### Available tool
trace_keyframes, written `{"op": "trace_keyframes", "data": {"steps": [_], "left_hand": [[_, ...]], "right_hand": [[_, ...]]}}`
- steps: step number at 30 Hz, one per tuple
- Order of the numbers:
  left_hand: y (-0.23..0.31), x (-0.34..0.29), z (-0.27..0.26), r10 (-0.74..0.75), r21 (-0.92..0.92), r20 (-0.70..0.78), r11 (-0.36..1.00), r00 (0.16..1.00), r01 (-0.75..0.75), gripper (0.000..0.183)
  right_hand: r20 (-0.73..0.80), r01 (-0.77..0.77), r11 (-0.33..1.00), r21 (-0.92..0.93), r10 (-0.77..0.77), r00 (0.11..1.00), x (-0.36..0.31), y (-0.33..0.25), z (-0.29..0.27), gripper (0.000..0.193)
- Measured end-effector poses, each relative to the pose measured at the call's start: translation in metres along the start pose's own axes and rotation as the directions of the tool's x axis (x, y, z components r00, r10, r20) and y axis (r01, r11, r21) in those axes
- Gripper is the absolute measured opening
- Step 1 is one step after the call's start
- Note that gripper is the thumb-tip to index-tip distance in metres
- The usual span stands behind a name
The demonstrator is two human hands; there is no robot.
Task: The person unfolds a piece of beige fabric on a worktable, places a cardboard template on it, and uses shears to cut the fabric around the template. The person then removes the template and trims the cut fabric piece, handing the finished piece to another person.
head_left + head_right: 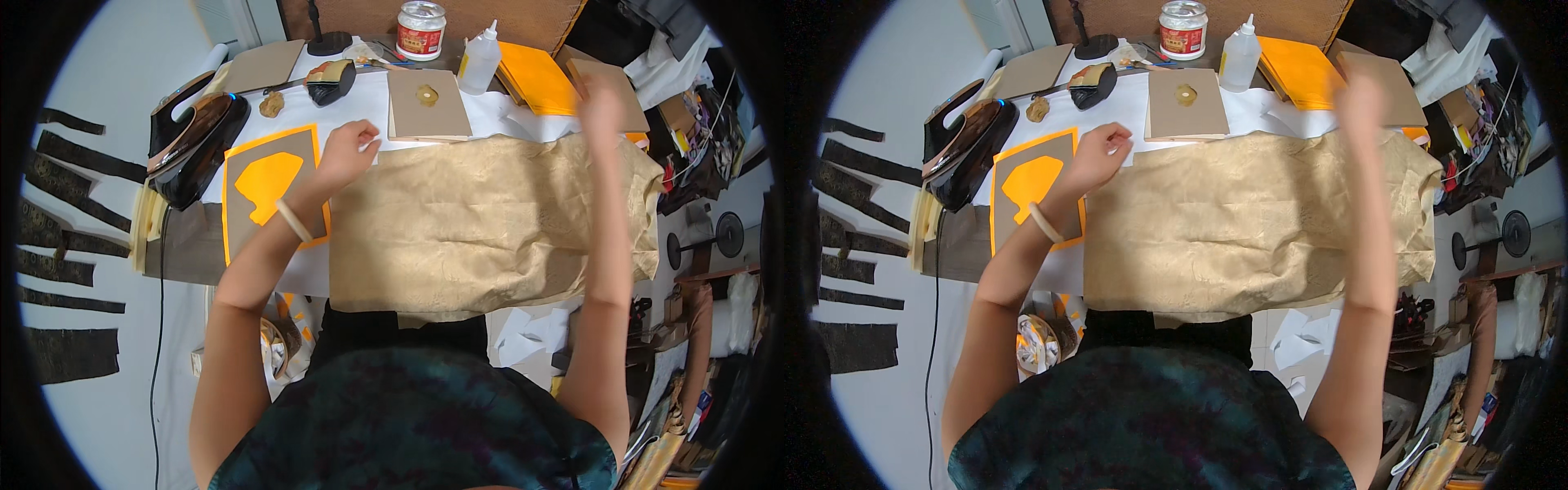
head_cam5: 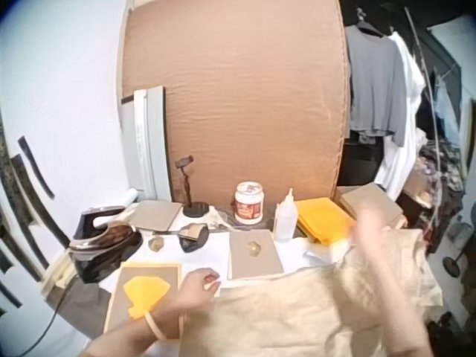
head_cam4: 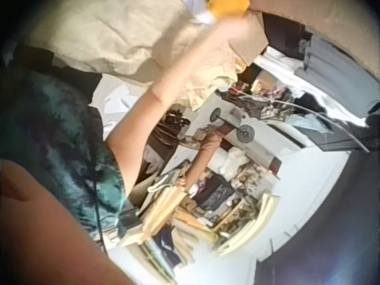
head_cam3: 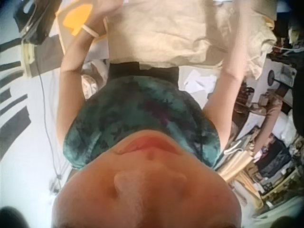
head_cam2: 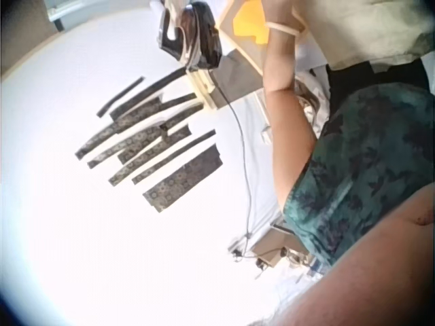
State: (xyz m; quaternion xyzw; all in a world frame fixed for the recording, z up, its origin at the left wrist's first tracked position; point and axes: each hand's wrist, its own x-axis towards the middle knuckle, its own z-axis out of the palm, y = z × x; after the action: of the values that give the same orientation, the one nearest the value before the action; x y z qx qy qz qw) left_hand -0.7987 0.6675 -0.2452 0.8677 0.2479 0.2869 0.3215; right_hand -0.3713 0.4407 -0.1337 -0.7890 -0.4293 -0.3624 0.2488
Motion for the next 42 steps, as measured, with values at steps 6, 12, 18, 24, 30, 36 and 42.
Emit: {"op": "trace_keyframes", "data": {"steps": [6,12,18,24,30,36,42], "left_hand": [[0.004,0.102,0.062,-0.139,0.143,-0.072,0.979,0.988,0.148,0.036],[-0.011,0.118,0.098,0.069,0.353,0.063,0.932,0.996,-0.087,0.044],[-0.014,0.116,0.105,0.088,0.271,0.019,0.958,0.996,-0.090,0.045],[-0.026,0.124,0.070,0.045,-0.020,-0.419,0.998,0.907,-0.058,0.051],[-0.008,0.043,-0.025,-0.276,-0.527,-0.148,0.835,0.950,0.160,0.034],[-0.030,-0.052,-0.062,-0.443,0.167,0.065,0.888,0.894,0.427,0.046],[-0.039,-0.082,-0.040,0.071,0.423,-0.303,0.903,0.950,0.068,0.037]], "right_hand": [[0.740,-0.220,0.975,0.024,0.131,0.660,-0.052,-0.174,0.086,0.055],[0.690,-0.404,0.910,0.095,0.233,0.686,-0.070,-0.175,0.105,0.059],[0.706,-0.773,0.417,0.478,0.341,0.621,-0.071,-0.162,0.127,0.021],[0.716,-0.741,-0.052,0.669,0.312,0.625,-0.066,-0.177,0.117,0.016],[0.635,-0.646,-0.077,0.759,0.306,0.710,-0.069,-0.182,0.002,0.022],[0.801,-0.798,-0.106,0.593,0.181,0.571,-0.178,-0.210,-0.104,0.018],[0.870,-0.882,0.062,0.467,0.148,0.471,-0.275,-0.239,-0.114,0.018]]}}
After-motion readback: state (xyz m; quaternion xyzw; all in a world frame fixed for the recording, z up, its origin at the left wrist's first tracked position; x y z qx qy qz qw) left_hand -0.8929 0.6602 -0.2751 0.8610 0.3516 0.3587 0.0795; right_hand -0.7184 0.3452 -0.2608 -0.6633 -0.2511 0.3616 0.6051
